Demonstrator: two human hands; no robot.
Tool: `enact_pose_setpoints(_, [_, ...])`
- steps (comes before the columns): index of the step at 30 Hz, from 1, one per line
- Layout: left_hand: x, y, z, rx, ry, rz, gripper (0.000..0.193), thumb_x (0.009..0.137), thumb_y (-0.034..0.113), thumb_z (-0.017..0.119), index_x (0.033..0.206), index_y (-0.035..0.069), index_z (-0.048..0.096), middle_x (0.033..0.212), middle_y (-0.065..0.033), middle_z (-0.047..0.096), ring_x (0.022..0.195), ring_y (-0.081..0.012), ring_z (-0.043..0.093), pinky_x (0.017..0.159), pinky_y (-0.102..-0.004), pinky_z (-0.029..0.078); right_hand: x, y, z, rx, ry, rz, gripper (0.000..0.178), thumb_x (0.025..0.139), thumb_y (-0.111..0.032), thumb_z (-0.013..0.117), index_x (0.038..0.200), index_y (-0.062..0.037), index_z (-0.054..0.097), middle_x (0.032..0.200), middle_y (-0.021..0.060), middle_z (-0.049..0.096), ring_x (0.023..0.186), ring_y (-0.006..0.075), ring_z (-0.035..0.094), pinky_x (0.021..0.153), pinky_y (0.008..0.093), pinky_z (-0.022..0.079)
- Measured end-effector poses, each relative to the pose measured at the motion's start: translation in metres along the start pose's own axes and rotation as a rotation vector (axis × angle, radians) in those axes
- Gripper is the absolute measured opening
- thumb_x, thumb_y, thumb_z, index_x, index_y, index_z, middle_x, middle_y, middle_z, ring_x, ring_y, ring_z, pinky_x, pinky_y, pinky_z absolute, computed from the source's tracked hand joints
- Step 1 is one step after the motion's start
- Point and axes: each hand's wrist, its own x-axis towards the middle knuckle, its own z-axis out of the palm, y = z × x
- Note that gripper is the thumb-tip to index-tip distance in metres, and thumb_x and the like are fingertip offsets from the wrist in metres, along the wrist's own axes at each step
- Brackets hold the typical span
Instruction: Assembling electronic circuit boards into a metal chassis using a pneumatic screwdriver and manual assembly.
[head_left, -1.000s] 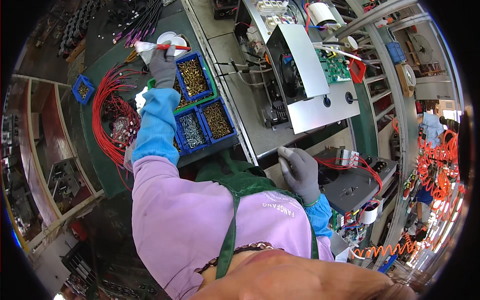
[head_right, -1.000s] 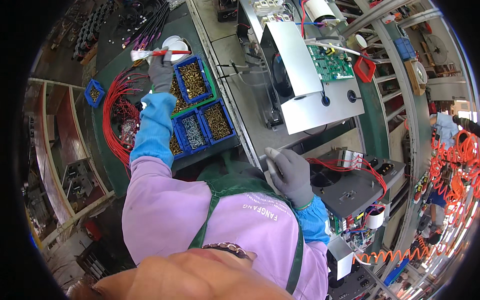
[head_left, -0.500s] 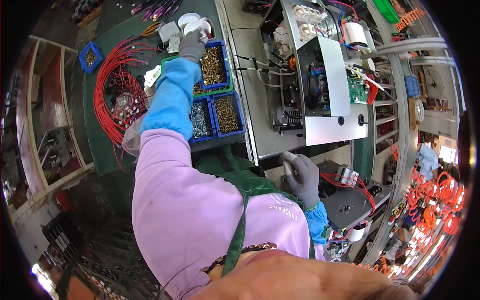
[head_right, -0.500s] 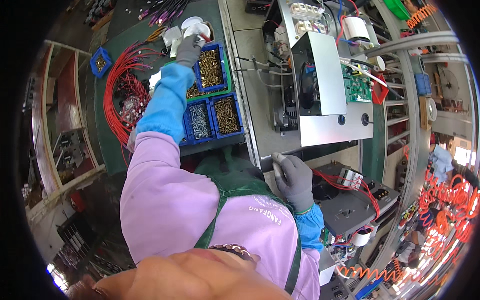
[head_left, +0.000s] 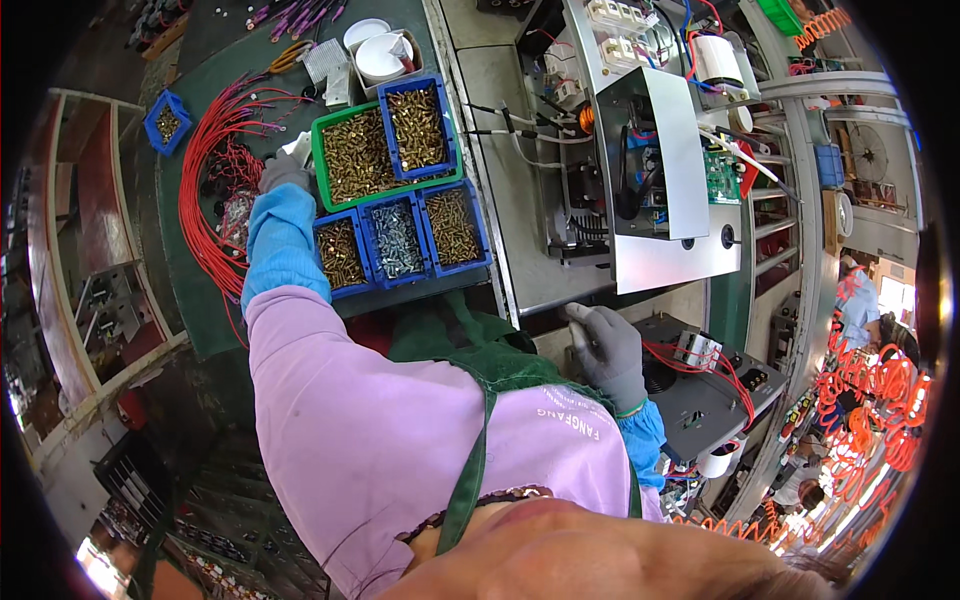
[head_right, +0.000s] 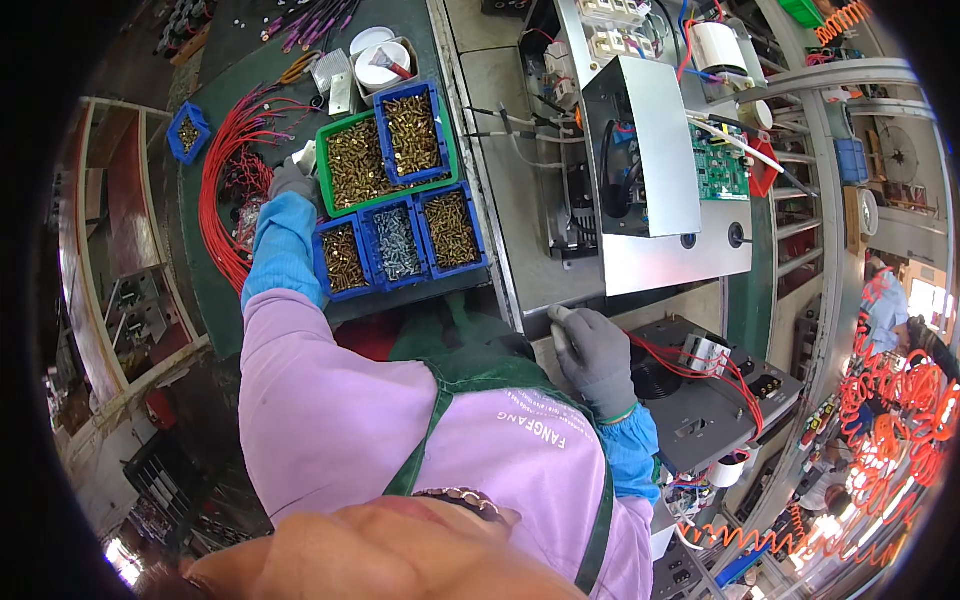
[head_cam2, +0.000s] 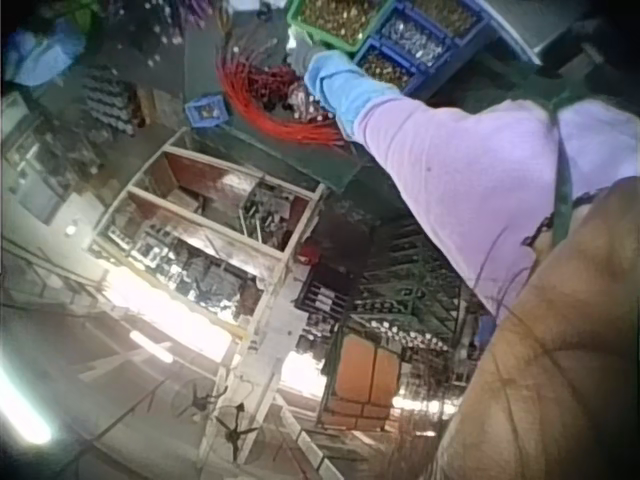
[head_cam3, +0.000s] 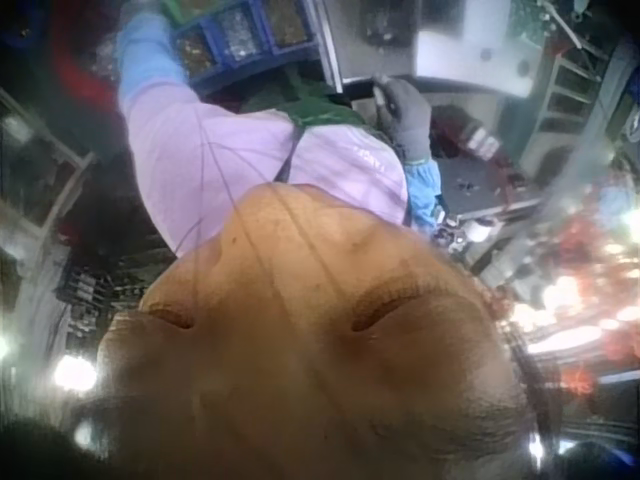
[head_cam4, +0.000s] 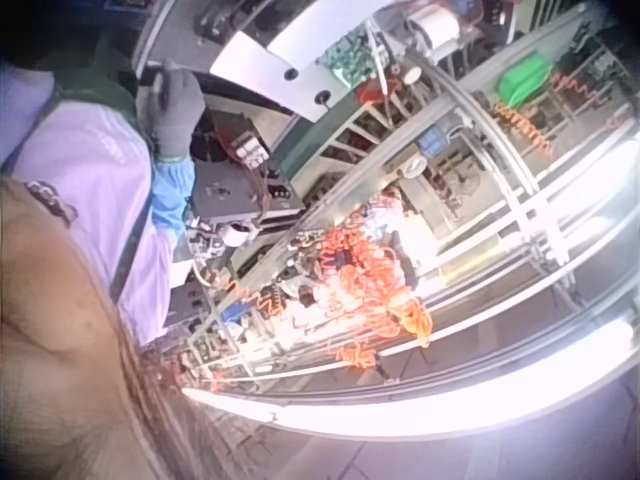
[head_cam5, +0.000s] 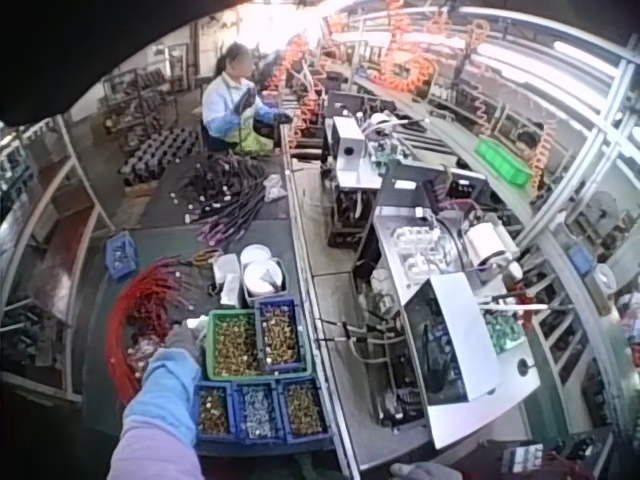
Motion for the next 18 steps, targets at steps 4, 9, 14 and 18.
enact_pose_setpoints(4, [0.01, -0.003, 0.009, -0.091, 0.142, 0.164, 0.062, 0.07, 0.038, 0.072, 0.123, 0.011, 0.052, 0.118, -0.0151, 0.055, 0.107, -0.034, 0.057, 0.087, -0.0421, 0.048, -0.007, -0.011, -0.007, -0.038, 0.029, 0.018, 0.019, 0.08, -0.005, 0.063, 0.099, -0.0056, 0.063, 0.083, 0.011, 0.062, 0.076, 0.0297, 0.062, 0.065, 0.0375, 0.05])
enact_pose_setpoints(9, [-0.038, -0.049, -0.028, -0.872, 0.14, 0.246, 0.057, 0.068, 0.016, 0.076, 0.121, 0.003, 0.059, 0.113, -0.0143, 0.063, 0.089, -0.0241, 0.064, 0.08, -0.0336, 0.051, -0.005, -0.007, 0.0, 0.042, 0.023, -0.01, 0.018, 0.08, -0.005, 0.062, 0.098, -0.0056, 0.063, 0.081, 0.0116, 0.062, 0.076, 0.0304, 0.062, 0.065, 0.0379, 0.05])
enact_pose_setpoints(14, [-0.191, 0.012, -0.085, -1.248, -0.75, 0.746, 0.047, 0.068, 0.006, 0.073, 0.113, 0.002, 0.062, 0.108, -0.0058, 0.062, 0.098, -0.0151, 0.058, 0.088, -0.0299, 0.047, 0.006, -0.02, 0.005, -0.054, 0.019, -0.095, 0.032, 0.075, -0.013, 0.068, 0.105, -0.0068, 0.06, 0.097, 0.0119, 0.061, 0.082, 0.0302, 0.061, 0.067, 0.0391, 0.051])
enact_pose_setpoints(18, [-0.291, 0.051, -0.073, -1.202, -1.158, 0.865, 0.048, 0.069, 0.003, 0.073, 0.114, -0.003, 0.058, 0.106, -0.0062, 0.059, 0.1, -0.016, 0.058, 0.087, -0.0286, 0.045, 0.009, -0.028, 0.018, -0.09, -0.042, -0.218, 0.029, 0.071, -0.015, 0.074, 0.095, -0.0088, 0.058, 0.101, 0.0107, 0.06, 0.081, 0.0284, 0.06, 0.066, 0.0373, 0.05])
